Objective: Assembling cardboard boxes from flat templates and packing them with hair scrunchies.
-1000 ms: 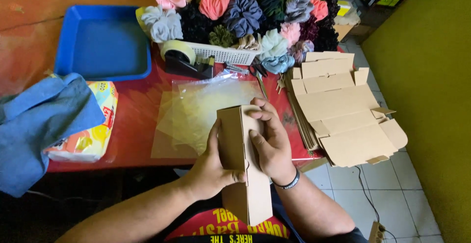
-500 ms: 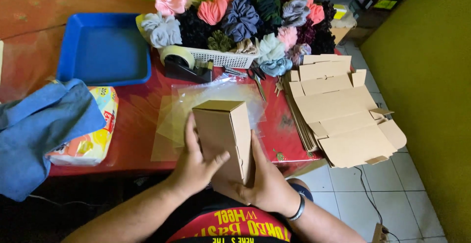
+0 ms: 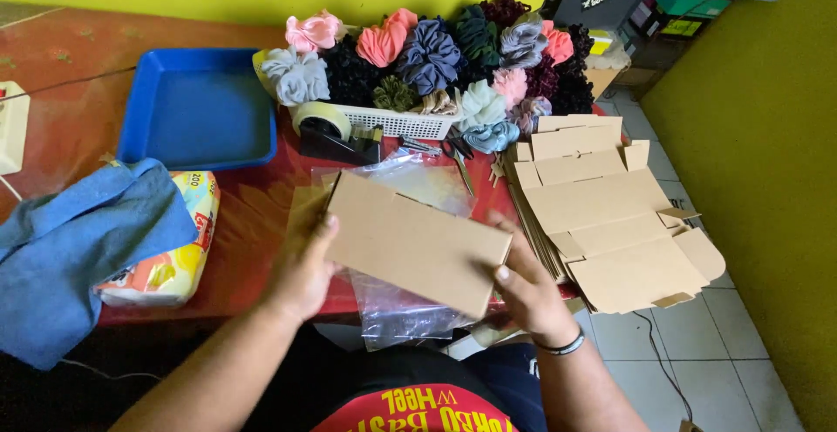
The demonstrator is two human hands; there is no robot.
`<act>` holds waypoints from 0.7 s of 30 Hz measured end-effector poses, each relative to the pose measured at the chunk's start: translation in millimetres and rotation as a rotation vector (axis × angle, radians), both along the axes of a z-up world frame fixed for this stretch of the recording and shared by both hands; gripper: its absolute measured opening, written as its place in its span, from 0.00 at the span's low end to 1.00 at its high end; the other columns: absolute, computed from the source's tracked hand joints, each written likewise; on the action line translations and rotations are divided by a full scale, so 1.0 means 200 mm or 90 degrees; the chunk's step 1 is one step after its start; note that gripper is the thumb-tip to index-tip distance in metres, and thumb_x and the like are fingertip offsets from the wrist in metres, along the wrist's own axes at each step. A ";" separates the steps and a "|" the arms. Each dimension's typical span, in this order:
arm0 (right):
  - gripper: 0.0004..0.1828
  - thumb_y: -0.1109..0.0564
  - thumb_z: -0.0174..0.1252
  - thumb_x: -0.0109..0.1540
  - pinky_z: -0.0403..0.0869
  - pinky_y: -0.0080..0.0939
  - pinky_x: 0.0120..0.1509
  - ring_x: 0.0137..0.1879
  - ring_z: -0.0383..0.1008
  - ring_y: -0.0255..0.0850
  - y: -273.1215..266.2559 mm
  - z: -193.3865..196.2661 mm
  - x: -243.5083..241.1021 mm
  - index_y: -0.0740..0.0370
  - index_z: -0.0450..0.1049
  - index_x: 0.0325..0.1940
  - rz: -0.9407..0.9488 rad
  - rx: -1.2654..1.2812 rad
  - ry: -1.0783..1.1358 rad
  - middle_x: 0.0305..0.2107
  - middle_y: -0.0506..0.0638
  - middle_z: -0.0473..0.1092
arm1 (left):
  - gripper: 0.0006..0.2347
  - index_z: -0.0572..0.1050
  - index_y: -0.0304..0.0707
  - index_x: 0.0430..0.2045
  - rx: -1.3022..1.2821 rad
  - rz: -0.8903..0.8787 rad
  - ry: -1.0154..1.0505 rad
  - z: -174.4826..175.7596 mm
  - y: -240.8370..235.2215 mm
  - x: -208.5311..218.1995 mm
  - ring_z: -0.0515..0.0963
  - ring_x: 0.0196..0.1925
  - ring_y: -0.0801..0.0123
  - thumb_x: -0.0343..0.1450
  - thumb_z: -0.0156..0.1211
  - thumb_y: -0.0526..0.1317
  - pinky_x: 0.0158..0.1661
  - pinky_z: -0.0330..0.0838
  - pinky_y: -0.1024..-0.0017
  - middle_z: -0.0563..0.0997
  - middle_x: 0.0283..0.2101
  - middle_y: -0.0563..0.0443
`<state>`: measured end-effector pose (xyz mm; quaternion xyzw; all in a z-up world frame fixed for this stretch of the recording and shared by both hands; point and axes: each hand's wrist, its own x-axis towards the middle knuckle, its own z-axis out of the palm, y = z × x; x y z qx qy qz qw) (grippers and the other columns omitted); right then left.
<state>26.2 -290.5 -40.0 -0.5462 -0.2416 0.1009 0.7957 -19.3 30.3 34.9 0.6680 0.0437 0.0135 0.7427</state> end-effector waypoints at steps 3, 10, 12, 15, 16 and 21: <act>0.49 0.56 0.59 0.60 0.81 0.54 0.51 0.57 0.74 0.53 0.03 0.01 0.01 0.57 0.42 0.80 -0.174 -0.135 0.064 0.67 0.62 0.62 | 0.42 0.47 0.41 0.75 -0.011 -0.066 0.051 0.05 -0.12 -0.05 0.60 0.72 0.37 0.68 0.46 0.64 0.59 0.61 0.30 0.59 0.69 0.27; 0.53 0.56 0.58 0.62 0.76 0.63 0.59 0.66 0.67 0.56 -0.06 0.00 0.19 0.51 0.34 0.83 -0.097 -0.114 0.080 0.73 0.64 0.52 | 0.36 0.60 0.39 0.68 -0.055 -0.164 -0.008 -0.24 0.02 0.14 0.79 0.51 0.49 0.63 0.69 0.43 0.48 0.78 0.50 0.78 0.50 0.36; 0.41 0.46 0.47 0.66 0.59 0.74 0.72 0.78 0.48 0.64 -0.22 -0.17 0.37 0.57 0.45 0.81 -0.073 0.080 0.133 0.78 0.59 0.44 | 0.30 0.67 0.41 0.62 -0.224 -0.087 -0.024 -0.25 0.02 0.16 0.81 0.42 0.55 0.64 0.67 0.45 0.39 0.79 0.55 0.80 0.45 0.41; 0.33 0.42 0.38 0.72 0.58 0.63 0.77 0.76 0.53 0.61 -0.18 0.29 0.19 0.54 0.48 0.80 -0.377 0.040 -0.165 0.75 0.50 0.46 | 0.13 0.77 0.40 0.41 -0.318 -0.045 -0.040 -0.21 0.02 0.11 0.86 0.26 0.49 0.67 0.65 0.45 0.18 0.71 0.72 0.84 0.30 0.38; 0.33 0.42 0.38 0.72 0.58 0.63 0.77 0.76 0.53 0.61 -0.26 0.10 0.23 0.54 0.48 0.80 -0.376 0.037 -0.165 0.75 0.50 0.46 | 0.13 0.77 0.40 0.41 -0.321 -0.045 -0.040 -0.23 0.00 0.11 0.86 0.26 0.49 0.67 0.65 0.45 0.18 0.71 0.72 0.84 0.30 0.38; 0.54 0.37 0.56 0.60 0.34 0.53 0.83 0.83 0.32 0.51 0.05 0.16 0.10 0.62 0.41 0.82 -0.099 -0.161 -0.199 0.80 0.53 0.34 | 0.14 0.79 0.39 0.35 -0.321 -0.019 -0.010 -0.19 0.00 0.13 0.87 0.25 0.45 0.67 0.62 0.50 0.21 0.76 0.64 0.85 0.27 0.35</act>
